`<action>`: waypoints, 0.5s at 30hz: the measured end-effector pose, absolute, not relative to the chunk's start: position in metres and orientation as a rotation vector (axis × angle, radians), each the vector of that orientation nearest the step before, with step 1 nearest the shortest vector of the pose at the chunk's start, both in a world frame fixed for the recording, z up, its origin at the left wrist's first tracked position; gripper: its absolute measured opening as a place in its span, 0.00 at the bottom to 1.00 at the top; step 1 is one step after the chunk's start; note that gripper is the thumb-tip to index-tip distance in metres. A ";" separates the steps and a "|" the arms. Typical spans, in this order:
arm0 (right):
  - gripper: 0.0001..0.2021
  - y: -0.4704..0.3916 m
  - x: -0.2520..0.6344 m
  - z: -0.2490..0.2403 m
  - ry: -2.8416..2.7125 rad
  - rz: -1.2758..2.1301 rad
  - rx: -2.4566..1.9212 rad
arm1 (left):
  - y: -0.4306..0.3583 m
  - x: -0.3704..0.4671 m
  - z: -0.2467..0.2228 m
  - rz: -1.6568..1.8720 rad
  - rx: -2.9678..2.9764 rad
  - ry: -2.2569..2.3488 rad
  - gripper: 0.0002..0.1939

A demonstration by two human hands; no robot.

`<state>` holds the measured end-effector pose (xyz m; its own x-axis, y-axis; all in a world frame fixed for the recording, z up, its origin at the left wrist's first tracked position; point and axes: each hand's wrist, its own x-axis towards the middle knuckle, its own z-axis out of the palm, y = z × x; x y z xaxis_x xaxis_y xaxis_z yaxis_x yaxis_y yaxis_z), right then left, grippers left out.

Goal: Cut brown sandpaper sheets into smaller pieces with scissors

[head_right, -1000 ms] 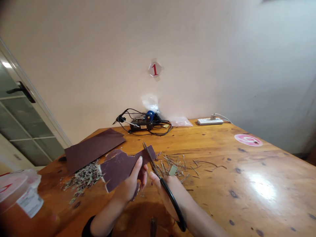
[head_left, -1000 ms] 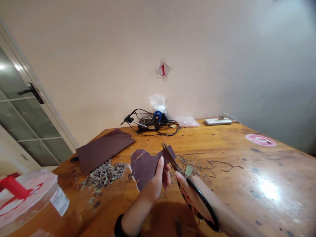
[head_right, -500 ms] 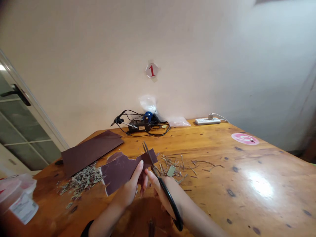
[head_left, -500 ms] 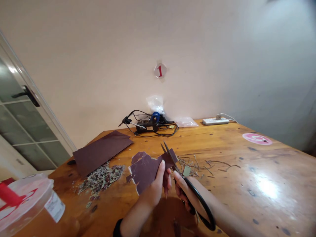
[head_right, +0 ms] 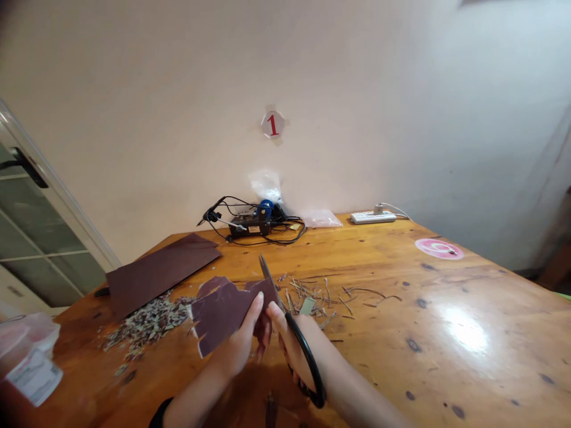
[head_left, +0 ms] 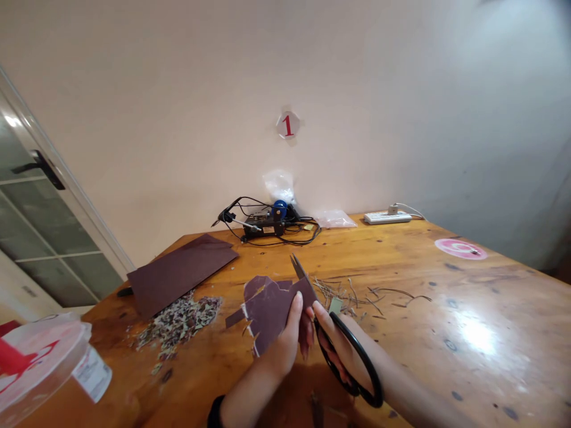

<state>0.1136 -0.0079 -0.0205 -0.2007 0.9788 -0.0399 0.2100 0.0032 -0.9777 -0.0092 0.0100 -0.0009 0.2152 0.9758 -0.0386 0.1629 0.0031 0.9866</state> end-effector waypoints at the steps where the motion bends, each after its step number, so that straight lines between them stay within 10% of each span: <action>1: 0.35 -0.006 0.114 -0.023 -1.512 1.274 -1.300 | 0.010 -0.009 -0.003 0.928 1.416 1.160 0.38; 15: 0.34 0.007 0.132 0.003 -1.084 1.248 -1.091 | 0.008 -0.014 -0.001 0.988 1.374 1.111 0.31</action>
<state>0.1315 0.0072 0.0029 0.0256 0.9995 0.0169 -0.1562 0.0207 -0.9875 -0.0139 0.0083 -0.0007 0.2242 0.9744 -0.0172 0.0971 -0.0048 0.9953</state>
